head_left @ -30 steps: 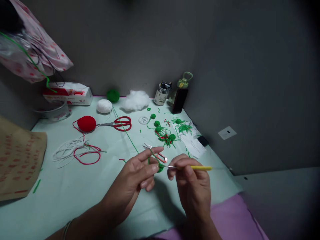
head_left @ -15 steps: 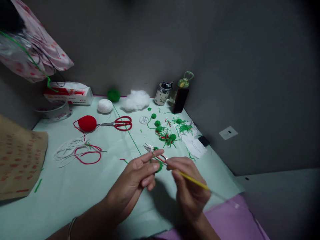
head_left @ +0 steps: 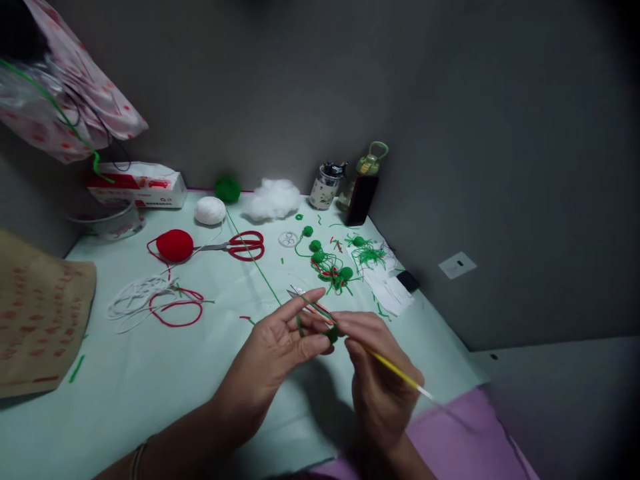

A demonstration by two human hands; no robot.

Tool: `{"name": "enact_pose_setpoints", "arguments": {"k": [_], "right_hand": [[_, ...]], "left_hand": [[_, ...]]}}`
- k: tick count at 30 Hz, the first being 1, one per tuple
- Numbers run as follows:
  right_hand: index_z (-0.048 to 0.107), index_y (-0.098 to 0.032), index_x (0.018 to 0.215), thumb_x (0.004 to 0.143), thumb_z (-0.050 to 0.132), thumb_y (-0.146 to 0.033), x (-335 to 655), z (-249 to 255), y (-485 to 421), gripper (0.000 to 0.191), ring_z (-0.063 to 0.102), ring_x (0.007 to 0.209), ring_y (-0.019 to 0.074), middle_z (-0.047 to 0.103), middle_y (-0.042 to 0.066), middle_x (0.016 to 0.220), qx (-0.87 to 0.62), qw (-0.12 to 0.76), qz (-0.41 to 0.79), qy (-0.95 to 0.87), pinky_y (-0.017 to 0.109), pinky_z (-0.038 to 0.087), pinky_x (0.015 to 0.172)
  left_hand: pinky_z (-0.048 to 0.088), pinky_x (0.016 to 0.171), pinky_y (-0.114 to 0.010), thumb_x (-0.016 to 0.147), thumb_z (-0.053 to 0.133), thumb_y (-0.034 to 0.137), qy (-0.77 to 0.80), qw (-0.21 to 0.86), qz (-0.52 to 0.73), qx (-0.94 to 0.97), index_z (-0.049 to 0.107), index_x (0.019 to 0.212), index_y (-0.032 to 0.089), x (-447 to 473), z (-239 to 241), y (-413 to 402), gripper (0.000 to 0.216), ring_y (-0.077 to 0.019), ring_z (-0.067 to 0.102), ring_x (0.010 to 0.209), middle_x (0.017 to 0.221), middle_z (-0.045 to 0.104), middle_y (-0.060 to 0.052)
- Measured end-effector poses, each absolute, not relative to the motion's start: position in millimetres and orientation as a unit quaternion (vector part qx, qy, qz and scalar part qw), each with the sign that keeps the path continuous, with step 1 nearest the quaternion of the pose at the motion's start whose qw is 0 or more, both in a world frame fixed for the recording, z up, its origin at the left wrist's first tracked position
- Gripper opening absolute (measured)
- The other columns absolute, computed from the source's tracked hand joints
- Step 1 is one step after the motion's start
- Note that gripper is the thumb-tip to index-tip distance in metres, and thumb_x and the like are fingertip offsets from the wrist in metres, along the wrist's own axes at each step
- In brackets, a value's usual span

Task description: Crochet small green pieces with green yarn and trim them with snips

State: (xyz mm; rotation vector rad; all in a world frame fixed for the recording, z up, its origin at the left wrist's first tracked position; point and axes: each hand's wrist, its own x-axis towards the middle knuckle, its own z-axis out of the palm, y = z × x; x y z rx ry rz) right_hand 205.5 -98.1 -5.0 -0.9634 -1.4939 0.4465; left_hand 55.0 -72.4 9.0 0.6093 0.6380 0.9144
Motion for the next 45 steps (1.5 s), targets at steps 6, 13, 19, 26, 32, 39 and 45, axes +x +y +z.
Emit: {"name": "enact_pose_setpoints", "arguments": {"k": [6,13,19,26,32,39,45], "right_hand": [[0.076,-0.025,0.097,0.098,0.061,-0.026,212,0,-89,0.015,0.063,0.073,0.0126,0.074,0.003,0.089,-0.38,0.658,0.435,-0.483,0.026,0.054,0.069],[0.073,-0.022,0.096,0.1,0.056,-0.029,216,6,-86,0.019,0.063,0.065,0.012,0.074,0.004,0.083,-0.352,0.647,0.467,-0.489,0.025,0.054,0.062],[0.072,-0.02,0.099,0.102,0.052,-0.026,219,6,-92,0.02,0.067,0.073,0.0143,0.073,0.006,0.091,-0.378,0.631,0.419,-0.532,0.029,0.057,0.068],[0.07,-0.023,0.104,0.103,0.047,-0.019,218,8,-97,0.023,0.066,0.077,0.016,0.073,0.005,0.094,-0.393,0.62,0.331,-0.594,0.033,0.057,0.07],[0.068,-0.022,0.115,0.097,0.052,-0.009,217,9,-107,0.028,0.07,0.094,0.0216,0.074,0.009,0.105,-0.388,0.544,0.188,-0.72,0.039,0.06,0.074],[0.063,-0.023,0.129,0.094,0.055,-0.007,217,4,-104,0.039,0.073,0.096,0.0224,0.075,0.012,0.11,-0.358,0.487,0.014,-0.797,0.035,0.064,0.069],[0.063,-0.028,0.131,0.088,0.066,-0.005,215,-4,-100,0.049,0.073,0.094,0.0216,0.074,0.007,0.107,-0.378,0.422,-0.102,-0.818,0.036,0.064,0.076]], "left_hand": [[0.044,0.088,-0.029,0.084,0.077,0.021,0.301,0.803,0.407,0.314,0.065,0.132,0.027,51,13,-71,0.05,-0.0132,0.06,0.088,0.094,0.065,0.001],[0.044,0.087,-0.029,0.085,0.076,0.023,0.33,0.786,0.404,0.332,0.068,0.128,0.024,47,19,-71,0.044,-0.0132,0.058,0.081,0.087,0.06,0.002],[0.045,0.084,-0.027,0.082,0.077,0.022,0.341,0.773,0.411,0.342,0.071,0.124,0.027,47,17,-69,0.043,-0.0127,0.057,0.082,0.086,0.059,0.002],[0.049,0.084,-0.027,0.077,0.079,0.018,0.384,0.732,0.428,0.365,0.071,0.122,0.023,48,20,-69,0.046,-0.013,0.058,0.081,0.083,0.06,0.002],[0.051,0.083,-0.028,0.075,0.081,0.02,0.411,0.689,0.463,0.377,0.076,0.113,0.023,50,23,-71,0.039,-0.015,0.062,0.081,0.079,0.064,0.002],[0.05,0.079,-0.028,0.076,0.083,0.026,0.386,0.715,0.469,0.346,0.074,0.118,0.022,49,19,-69,0.042,-0.0148,0.061,0.078,0.081,0.068,0.0],[0.047,0.078,-0.028,0.079,0.08,0.022,0.326,0.786,0.436,0.295,0.066,0.131,0.023,48,16,-71,0.054,-0.0137,0.06,0.077,0.083,0.065,0.001]]}}
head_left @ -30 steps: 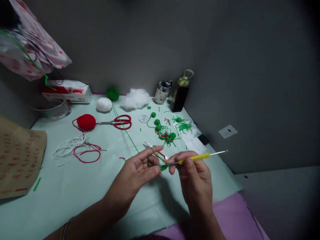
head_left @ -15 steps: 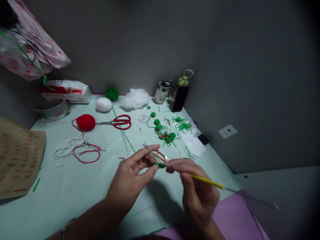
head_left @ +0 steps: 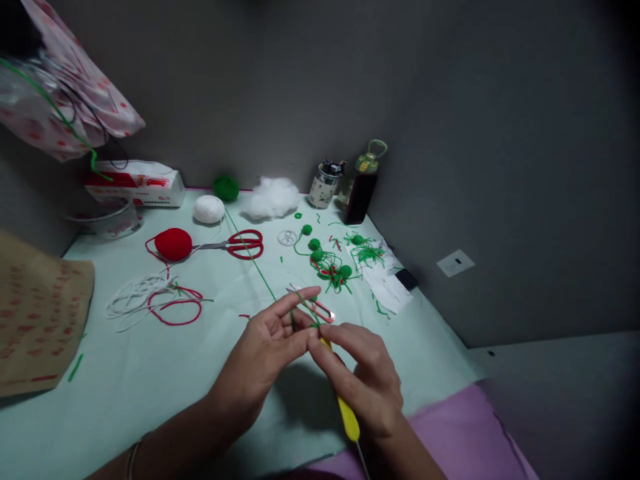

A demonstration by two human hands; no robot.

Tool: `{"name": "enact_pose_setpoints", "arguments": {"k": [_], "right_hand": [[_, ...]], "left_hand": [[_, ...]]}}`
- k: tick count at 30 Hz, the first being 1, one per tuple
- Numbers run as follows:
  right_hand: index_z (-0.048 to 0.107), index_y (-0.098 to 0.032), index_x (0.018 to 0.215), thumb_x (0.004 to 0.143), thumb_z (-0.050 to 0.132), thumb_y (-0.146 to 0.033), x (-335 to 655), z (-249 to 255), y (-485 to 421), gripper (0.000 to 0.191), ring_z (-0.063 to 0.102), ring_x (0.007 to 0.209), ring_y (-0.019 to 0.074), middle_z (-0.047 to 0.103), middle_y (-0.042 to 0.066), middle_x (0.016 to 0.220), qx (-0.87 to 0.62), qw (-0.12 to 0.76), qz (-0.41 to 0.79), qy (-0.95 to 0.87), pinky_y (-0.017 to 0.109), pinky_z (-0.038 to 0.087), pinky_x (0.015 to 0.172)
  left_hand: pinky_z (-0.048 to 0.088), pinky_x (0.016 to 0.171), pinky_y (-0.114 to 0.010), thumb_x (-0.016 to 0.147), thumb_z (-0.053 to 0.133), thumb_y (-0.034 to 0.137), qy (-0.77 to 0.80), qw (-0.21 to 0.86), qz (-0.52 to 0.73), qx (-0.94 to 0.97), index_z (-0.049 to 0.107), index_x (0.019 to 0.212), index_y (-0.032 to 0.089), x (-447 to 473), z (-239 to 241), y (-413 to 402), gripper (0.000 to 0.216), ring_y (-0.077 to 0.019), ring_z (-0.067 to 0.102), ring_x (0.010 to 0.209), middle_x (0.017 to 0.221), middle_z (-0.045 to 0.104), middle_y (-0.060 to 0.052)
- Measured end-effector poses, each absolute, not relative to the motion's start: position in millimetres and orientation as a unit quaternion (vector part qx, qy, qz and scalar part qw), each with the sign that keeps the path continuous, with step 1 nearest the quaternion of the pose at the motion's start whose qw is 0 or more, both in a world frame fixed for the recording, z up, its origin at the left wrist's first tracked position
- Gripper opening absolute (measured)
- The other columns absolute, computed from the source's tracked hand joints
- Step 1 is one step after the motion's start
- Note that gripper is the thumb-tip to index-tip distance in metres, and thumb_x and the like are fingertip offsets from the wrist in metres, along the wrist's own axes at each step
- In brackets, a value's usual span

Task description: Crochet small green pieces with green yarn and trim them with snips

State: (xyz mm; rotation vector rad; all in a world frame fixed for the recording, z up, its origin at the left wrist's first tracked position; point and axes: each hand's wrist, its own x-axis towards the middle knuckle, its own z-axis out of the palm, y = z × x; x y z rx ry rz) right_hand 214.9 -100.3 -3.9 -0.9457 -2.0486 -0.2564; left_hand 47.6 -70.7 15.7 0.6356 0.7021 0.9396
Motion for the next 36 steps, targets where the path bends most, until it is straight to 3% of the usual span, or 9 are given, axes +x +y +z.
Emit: {"name": "enact_pose_setpoints", "arguments": {"k": [3,8,10,12,16,24,28,31,36], "right_hand": [[0.067,-0.029,0.126,0.09,0.065,-0.009,218,-5,-98,0.042,0.07,0.094,0.0212,0.072,0.006,0.108,-0.377,0.462,-0.054,-0.801,0.036,0.063,0.073],[0.074,-0.024,0.107,0.098,0.052,-0.015,218,6,-95,0.025,0.064,0.076,0.0189,0.07,0.005,0.085,-0.389,0.627,0.223,-0.637,0.036,0.056,0.065],[0.074,-0.023,0.101,0.099,0.052,-0.018,216,9,-93,0.023,0.062,0.071,0.0176,0.068,0.005,0.08,-0.372,0.649,0.286,-0.599,0.033,0.054,0.06],[0.075,-0.024,0.101,0.099,0.054,-0.02,213,10,-90,0.021,0.065,0.079,0.019,0.07,0.006,0.085,-0.365,0.634,0.314,-0.606,0.034,0.057,0.066],[0.074,-0.027,0.105,0.098,0.056,-0.018,207,8,-91,0.021,0.068,0.093,0.0205,0.074,0.005,0.096,-0.382,0.605,0.305,-0.628,0.04,0.058,0.083],[0.072,-0.031,0.118,0.091,0.061,-0.006,206,1,-104,0.038,0.068,0.096,0.0215,0.071,0.005,0.108,-0.435,0.526,0.101,-0.724,0.037,0.059,0.076],[0.074,-0.026,0.105,0.097,0.053,-0.011,210,7,-96,0.027,0.064,0.078,0.0182,0.069,0.005,0.089,-0.416,0.634,0.223,-0.612,0.034,0.055,0.066],[0.074,-0.025,0.1,0.099,0.051,-0.015,208,8,-92,0.024,0.06,0.07,0.0159,0.066,0.003,0.083,-0.41,0.639,0.289,-0.583,0.031,0.052,0.06],[0.072,-0.027,0.119,0.088,0.065,-0.005,208,-3,-95,0.039,0.067,0.092,0.02,0.071,0.006,0.104,-0.417,0.52,0.052,-0.743,0.033,0.056,0.073]], "left_hand": [[0.048,0.078,-0.028,0.078,0.08,0.021,0.297,0.829,0.4,0.253,0.066,0.131,0.02,46,19,-68,0.055,-0.0128,0.059,0.076,0.084,0.065,0.0],[0.046,0.067,-0.023,0.076,0.081,0.02,0.318,0.814,0.409,0.262,0.072,0.122,0.019,43,22,-64,0.047,-0.0096,0.054,0.066,0.075,0.059,0.003],[0.047,0.068,-0.025,0.076,0.082,0.021,0.318,0.801,0.416,0.291,0.071,0.123,0.021,43,22,-65,0.048,-0.011,0.056,0.067,0.075,0.058,0.003],[0.049,0.074,-0.028,0.076,0.082,0.022,0.312,0.794,0.415,0.315,0.071,0.125,0.024,43,20,-67,0.05,-0.0133,0.059,0.073,0.08,0.059,0.002],[0.045,0.087,-0.03,0.077,0.082,0.022,0.32,0.786,0.409,0.336,0.071,0.125,0.028,44,17,-70,0.049,-0.0165,0.059,0.091,0.09,0.064,0.0],[0.045,0.08,-0.027,0.081,0.08,0.024,0.306,0.817,0.417,0.254,0.07,0.126,0.022,49,15,-67,0.046,-0.0117,0.056,0.078,0.089,0.067,-0.001],[0.046,0.07,-0.021,0.082,0.078,0.019,0.315,0.821,0.417,0.229,0.074,0.119,0.019,45,20,-64,0.037,-0.0068,0.05,0.067,0.085,0.062,0.001],[0.047,0.072,-0.021,0.081,0.079,0.018,0.314,0.796,0.444,0.266,0.073,0.121,0.023,46,19,-67,0.041,-0.0093,0.053,0.074,0.084,0.06,0.001],[0.047,0.071,-0.021,0.082,0.079,0.022,0.298,0.807,0.435,0.266,0.068,0.129,0.025,50,12,-71,0.048,-0.0087,0.053,0.072,0.086,0.064,0.0]]}}
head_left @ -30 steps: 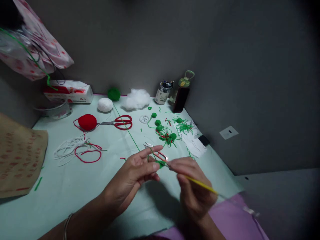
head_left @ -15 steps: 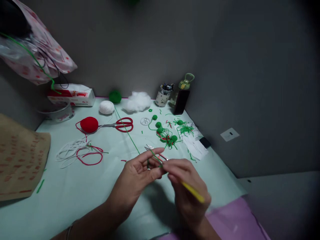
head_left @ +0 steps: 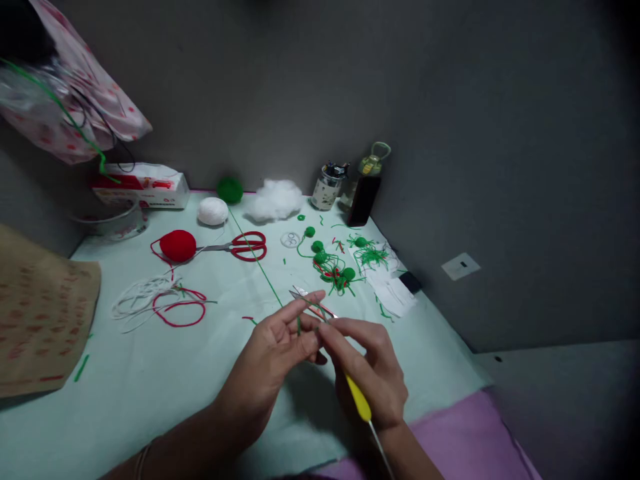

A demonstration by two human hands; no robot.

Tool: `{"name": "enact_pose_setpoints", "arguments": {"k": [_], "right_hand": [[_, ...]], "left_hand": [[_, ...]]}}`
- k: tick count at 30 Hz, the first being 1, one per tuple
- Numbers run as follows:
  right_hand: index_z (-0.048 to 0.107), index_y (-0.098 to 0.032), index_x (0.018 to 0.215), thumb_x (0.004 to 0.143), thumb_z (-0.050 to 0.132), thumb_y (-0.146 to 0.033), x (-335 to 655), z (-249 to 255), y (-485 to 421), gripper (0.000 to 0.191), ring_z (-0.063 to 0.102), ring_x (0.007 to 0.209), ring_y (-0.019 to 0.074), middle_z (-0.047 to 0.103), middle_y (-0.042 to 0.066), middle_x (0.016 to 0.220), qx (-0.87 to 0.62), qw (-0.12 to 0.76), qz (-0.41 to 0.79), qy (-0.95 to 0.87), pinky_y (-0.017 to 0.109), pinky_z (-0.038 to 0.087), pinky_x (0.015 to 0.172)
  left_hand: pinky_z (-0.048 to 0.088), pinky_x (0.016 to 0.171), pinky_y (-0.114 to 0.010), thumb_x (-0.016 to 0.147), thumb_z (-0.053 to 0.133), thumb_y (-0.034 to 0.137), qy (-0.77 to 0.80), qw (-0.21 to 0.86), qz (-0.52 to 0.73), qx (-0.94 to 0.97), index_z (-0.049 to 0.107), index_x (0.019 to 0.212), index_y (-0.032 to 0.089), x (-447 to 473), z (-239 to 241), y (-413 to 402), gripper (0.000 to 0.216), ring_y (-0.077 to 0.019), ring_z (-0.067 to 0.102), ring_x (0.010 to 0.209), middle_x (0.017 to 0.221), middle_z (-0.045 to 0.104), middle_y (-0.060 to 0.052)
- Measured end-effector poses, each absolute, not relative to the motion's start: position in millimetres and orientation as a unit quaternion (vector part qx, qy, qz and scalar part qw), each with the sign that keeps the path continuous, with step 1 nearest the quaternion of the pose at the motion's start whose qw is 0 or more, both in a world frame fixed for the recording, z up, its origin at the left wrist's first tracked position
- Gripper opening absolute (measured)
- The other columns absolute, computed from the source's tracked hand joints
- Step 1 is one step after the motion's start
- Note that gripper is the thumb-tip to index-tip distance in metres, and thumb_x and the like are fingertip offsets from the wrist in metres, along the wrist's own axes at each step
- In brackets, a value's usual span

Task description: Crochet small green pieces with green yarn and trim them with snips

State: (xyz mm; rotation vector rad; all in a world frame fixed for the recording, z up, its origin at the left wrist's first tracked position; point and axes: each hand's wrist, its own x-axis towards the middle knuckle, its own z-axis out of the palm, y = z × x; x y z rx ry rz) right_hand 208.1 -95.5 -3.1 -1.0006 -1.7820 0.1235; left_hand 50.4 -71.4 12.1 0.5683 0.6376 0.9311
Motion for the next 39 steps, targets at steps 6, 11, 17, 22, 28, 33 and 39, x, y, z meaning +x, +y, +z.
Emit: {"name": "enact_pose_setpoints", "arguments": {"k": [6,11,17,22,28,33,39], "right_hand": [[0.074,-0.024,0.103,0.099,0.052,-0.015,215,3,-90,0.024,0.061,0.07,0.0145,0.066,0.002,0.083,-0.405,0.667,0.263,-0.567,0.029,0.052,0.061],[0.074,-0.025,0.104,0.096,0.057,-0.011,206,6,-90,0.024,0.066,0.084,0.0179,0.071,0.004,0.091,-0.415,0.603,0.247,-0.635,0.033,0.056,0.071],[0.071,-0.029,0.122,0.091,0.064,-0.007,198,-7,-97,0.038,0.07,0.102,0.0247,0.074,0.007,0.111,-0.431,0.553,-0.016,-0.713,0.041,0.059,0.08],[0.073,-0.029,0.115,0.092,0.06,-0.005,199,-5,-96,0.035,0.071,0.097,0.0233,0.074,0.006,0.107,-0.434,0.607,0.024,-0.665,0.04,0.059,0.077],[0.073,-0.025,0.11,0.092,0.058,-0.001,207,0,-95,0.034,0.067,0.099,0.0203,0.073,0.005,0.103,-0.432,0.621,0.161,-0.634,0.036,0.056,0.083],[0.072,-0.025,0.116,0.089,0.058,0.005,208,1,-97,0.042,0.067,0.099,0.0197,0.072,0.005,0.108,-0.4,0.6,0.16,-0.674,0.038,0.055,0.085],[0.07,-0.024,0.12,0.09,0.058,0.002,208,-3,-96,0.042,0.067,0.105,0.0227,0.071,0.009,0.115,-0.418,0.552,0.128,-0.71,0.041,0.057,0.084]], "left_hand": [[0.048,0.076,-0.023,0.083,0.076,0.019,0.304,0.819,0.428,0.233,0.076,0.116,0.019,45,16,-61,0.032,-0.0075,0.051,0.071,0.087,0.061,0.0],[0.044,0.081,-0.025,0.077,0.082,0.018,0.31,0.773,0.451,0.321,0.071,0.122,0.026,49,14,-68,0.047,-0.011,0.054,0.08,0.08,0.06,0.003],[0.043,0.087,-0.03,0.08,0.08,0.019,0.299,0.774,0.46,0.315,0.063,0.131,0.027,51,12,-70,0.054,-0.0146,0.058,0.09,0.09,0.064,0.001],[0.046,0.085,-0.029,0.086,0.075,0.025,0.304,0.779,0.449,0.315,0.067,0.126,0.027,49,15,-70,0.041,-0.0123,0.061,0.082,0.089,0.06,0.002],[0.049,0.085,-0.03,0.085,0.077,0.029,0.311,0.776,0.448,0.317,0.067,0.125,0.027,47,16,-71,0.042,-0.0131,0.064,0.084,0.101,0.061,-0.001],[0.051,0.08,-0.029,0.083,0.079,0.026,0.314,0.777,0.449,0.311,0.066,0.128,0.026,49,17,-69,0.047,-0.013,0.064,0.079,0.093,0.064,0.0],[0.048,0.081,-0.026,0.08,0.081,0.018,0.329,0.745,0.48,0.326,0.065,0.129,0.026,53,11,-70,0.053,-0.011,0.061,0.079,0.081,0.065,0.003]]}}
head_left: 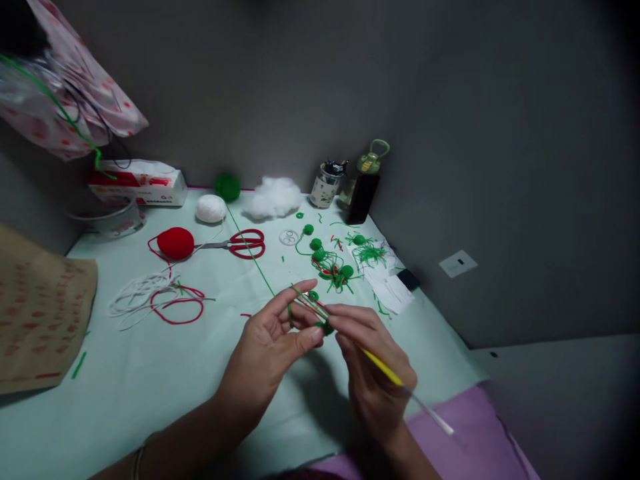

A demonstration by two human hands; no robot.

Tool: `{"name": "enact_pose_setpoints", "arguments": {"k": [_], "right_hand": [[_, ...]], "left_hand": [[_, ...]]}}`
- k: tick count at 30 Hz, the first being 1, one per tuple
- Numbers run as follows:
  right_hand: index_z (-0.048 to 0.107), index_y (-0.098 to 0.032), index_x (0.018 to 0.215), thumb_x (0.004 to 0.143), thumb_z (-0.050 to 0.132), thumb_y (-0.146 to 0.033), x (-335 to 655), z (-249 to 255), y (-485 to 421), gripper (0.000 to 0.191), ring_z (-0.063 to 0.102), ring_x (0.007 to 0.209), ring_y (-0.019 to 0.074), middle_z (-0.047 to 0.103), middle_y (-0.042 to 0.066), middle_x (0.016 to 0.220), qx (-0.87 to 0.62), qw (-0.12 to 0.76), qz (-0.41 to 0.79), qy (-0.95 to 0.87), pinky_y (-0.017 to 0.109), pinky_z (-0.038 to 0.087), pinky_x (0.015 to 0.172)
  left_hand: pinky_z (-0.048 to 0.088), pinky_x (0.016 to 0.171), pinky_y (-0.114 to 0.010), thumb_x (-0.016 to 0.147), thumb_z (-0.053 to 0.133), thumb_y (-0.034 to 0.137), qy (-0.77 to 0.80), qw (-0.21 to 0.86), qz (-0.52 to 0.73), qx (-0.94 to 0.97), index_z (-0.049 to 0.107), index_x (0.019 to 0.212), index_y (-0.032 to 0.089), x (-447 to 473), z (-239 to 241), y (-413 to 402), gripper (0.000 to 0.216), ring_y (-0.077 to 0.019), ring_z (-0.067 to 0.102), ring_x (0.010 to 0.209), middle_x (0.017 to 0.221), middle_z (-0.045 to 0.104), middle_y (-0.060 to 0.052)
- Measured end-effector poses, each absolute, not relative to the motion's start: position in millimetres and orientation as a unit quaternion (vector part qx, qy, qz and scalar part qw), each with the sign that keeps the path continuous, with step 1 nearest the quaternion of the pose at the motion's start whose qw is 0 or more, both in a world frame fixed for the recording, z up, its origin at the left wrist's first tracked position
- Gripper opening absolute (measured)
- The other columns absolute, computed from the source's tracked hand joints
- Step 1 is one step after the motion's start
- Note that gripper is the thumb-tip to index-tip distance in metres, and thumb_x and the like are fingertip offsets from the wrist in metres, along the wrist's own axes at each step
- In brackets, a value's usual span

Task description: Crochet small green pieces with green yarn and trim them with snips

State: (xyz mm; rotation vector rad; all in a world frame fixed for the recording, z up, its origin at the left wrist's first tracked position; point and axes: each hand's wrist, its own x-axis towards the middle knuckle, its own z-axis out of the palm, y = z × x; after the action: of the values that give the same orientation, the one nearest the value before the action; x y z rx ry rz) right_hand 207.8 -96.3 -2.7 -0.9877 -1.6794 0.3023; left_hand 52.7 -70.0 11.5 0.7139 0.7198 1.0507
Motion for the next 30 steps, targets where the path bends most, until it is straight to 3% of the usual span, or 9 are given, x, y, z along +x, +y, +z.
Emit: {"name": "enact_pose_setpoints", "arguments": {"k": [4,7,10,15,18,23,30], "right_hand": [[0.069,-0.025,0.125,0.089,0.063,-0.002,204,-7,-97,0.043,0.067,0.109,0.0256,0.07,0.011,0.123,-0.421,0.549,0.006,-0.722,0.042,0.058,0.084],[0.073,-0.027,0.116,0.093,0.057,-0.004,205,-3,-98,0.035,0.069,0.102,0.0226,0.073,0.007,0.111,-0.416,0.6,0.113,-0.673,0.04,0.058,0.082],[0.073,-0.026,0.107,0.094,0.056,-0.005,209,2,-97,0.03,0.069,0.095,0.0199,0.073,0.005,0.098,-0.428,0.588,0.19,-0.659,0.038,0.058,0.082],[0.07,-0.024,0.122,0.089,0.06,-0.004,210,-6,-94,0.04,0.067,0.106,0.0251,0.071,0.012,0.117,-0.455,0.479,-0.029,-0.75,0.042,0.057,0.084],[0.069,-0.026,0.125,0.089,0.062,-0.005,207,-14,-91,0.042,0.068,0.108,0.0253,0.072,0.012,0.121,-0.441,0.479,-0.072,-0.756,0.042,0.057,0.085],[0.073,-0.028,0.116,0.092,0.057,-0.002,204,-10,-92,0.039,0.07,0.104,0.023,0.075,0.007,0.114,-0.418,0.587,0.139,-0.68,0.042,0.058,0.086],[0.076,-0.03,0.103,0.095,0.061,-0.015,206,-9,-89,0.023,0.07,0.1,0.0195,0.078,0.002,0.101,-0.401,0.631,0.322,-0.581,0.04,0.057,0.091]], "left_hand": [[0.047,0.081,-0.027,0.082,0.079,0.021,0.324,0.772,0.457,0.3,0.063,0.131,0.023,55,10,-72,0.052,-0.0115,0.06,0.078,0.083,0.066,0.002],[0.047,0.082,-0.028,0.085,0.076,0.024,0.32,0.799,0.431,0.271,0.064,0.129,0.02,55,10,-72,0.045,-0.0119,0.061,0.077,0.088,0.066,0.0],[0.047,0.082,-0.029,0.086,0.075,0.023,0.323,0.79,0.443,0.274,0.066,0.127,0.021,55,11,-71,0.042,-0.0122,0.061,0.078,0.088,0.065,0.0],[0.046,0.084,-0.028,0.083,0.078,0.02,0.333,0.757,0.484,0.286,0.069,0.12,0.021,55,9,-69,0.038,-0.0129,0.059,0.082,0.085,0.062,0.002],[0.046,0.085,-0.028,0.083,0.077,0.02,0.332,0.765,0.476,0.279,0.07,0.119,0.02,55,7,-69,0.036,-0.0131,0.06,0.083,0.086,0.064,0.001],[0.049,0.085,-0.028,0.083,0.077,0.019,0.312,0.813,0.43,0.237,0.069,0.122,0.02,53,9,-68,0.04,-0.0126,0.061,0.083,0.093,0.068,-0.002],[0.05,0.078,-0.025,0.081,0.08,0.02,0.323,0.801,0.436,0.253,0.066,0.129,0.021,47,14,-63,0.05,-0.0103,0.061,0.074,0.088,0.066,0.0]]}}
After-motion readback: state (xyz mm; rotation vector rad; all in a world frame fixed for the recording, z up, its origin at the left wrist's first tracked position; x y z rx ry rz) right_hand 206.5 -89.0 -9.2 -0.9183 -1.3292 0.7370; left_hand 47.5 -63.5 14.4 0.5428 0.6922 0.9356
